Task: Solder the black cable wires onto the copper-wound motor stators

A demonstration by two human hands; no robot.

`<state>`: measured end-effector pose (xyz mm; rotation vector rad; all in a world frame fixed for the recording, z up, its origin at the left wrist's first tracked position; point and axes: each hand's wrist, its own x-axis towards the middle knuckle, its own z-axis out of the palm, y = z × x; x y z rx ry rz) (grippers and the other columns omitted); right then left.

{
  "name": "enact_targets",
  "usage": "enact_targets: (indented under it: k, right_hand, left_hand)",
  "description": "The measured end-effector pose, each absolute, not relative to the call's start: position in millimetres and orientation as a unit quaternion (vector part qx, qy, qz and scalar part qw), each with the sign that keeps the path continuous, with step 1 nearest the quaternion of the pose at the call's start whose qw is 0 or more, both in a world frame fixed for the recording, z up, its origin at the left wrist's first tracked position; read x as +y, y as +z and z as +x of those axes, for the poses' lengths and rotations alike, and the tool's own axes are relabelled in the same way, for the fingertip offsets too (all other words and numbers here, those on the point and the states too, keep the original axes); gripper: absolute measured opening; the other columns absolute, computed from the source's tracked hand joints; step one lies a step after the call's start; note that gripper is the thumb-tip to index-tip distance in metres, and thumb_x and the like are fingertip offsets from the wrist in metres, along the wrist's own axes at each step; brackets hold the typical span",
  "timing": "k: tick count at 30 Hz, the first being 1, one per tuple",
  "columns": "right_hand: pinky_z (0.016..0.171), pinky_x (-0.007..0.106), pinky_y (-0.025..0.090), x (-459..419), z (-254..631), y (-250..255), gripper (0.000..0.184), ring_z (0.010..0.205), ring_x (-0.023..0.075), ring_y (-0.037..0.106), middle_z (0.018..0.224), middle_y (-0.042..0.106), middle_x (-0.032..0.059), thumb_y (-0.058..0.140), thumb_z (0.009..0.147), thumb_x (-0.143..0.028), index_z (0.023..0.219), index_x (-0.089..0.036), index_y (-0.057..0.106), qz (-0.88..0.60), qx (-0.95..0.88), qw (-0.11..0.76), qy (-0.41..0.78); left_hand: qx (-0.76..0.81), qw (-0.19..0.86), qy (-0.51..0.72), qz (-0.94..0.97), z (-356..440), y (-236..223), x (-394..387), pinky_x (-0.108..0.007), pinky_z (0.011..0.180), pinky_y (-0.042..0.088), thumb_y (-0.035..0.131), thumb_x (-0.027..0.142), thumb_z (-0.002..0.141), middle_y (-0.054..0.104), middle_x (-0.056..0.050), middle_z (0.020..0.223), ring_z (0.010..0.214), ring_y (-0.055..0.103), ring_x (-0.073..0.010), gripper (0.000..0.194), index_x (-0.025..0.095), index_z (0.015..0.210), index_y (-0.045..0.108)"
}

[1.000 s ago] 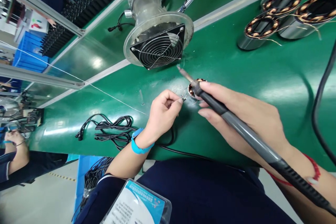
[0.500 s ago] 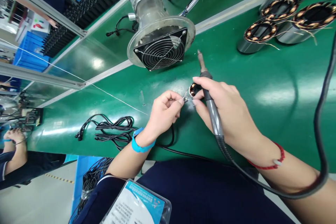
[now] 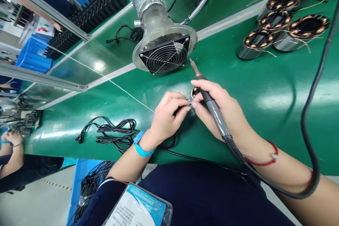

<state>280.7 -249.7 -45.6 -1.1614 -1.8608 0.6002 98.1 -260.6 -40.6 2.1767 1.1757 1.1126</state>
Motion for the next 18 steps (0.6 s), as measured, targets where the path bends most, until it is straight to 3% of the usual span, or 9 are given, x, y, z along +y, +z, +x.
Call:
enact_targets:
  k: [4,11,18]
  right_hand:
    - [0.085,0.033,0.057,-246.8,278.9,-47.3,0.042,0.095,0.0188,0.071,0.09,0.07,-0.0014,0.061,0.094,-0.027,0.135,-0.028,0.056,-0.441,-0.749,0.431,0.244]
    - [0.086,0.037,0.057,-247.4,281.1,-51.9,0.046,0.097,0.0212,0.07,0.092,0.07,-0.0001,0.061,0.095,-0.031,0.14,-0.032,0.051,-0.431,-0.749,0.435,0.252]
    - [0.082,0.037,0.053,-248.3,278.3,-50.5,0.043,0.093,0.0208,0.068,0.09,0.069,-0.0009,0.059,0.095,-0.024,0.137,-0.03,0.05,-0.406,-0.781,0.428,0.206]
  left_hand:
    - [0.417,0.212,0.424,0.775,97.3,-39.2,-259.1,-0.029,0.077,0.054,0.057,0.016,0.094,0.065,-0.006,0.093,0.092,0.063,-0.0155,0.011,0.02,0.084,0.057]
    - [0.431,0.247,0.424,0.757,97.0,-35.0,-258.8,-0.031,0.079,0.054,0.055,0.023,0.099,0.067,-0.006,0.093,0.093,0.064,-0.0152,0.014,0.019,0.09,0.065]
    - [0.444,0.243,0.42,0.753,98.9,-40.3,-258.8,-0.027,0.07,0.05,0.057,0.014,0.09,0.061,-0.004,0.085,0.083,0.059,-0.0141,0.01,0.019,0.081,0.056]
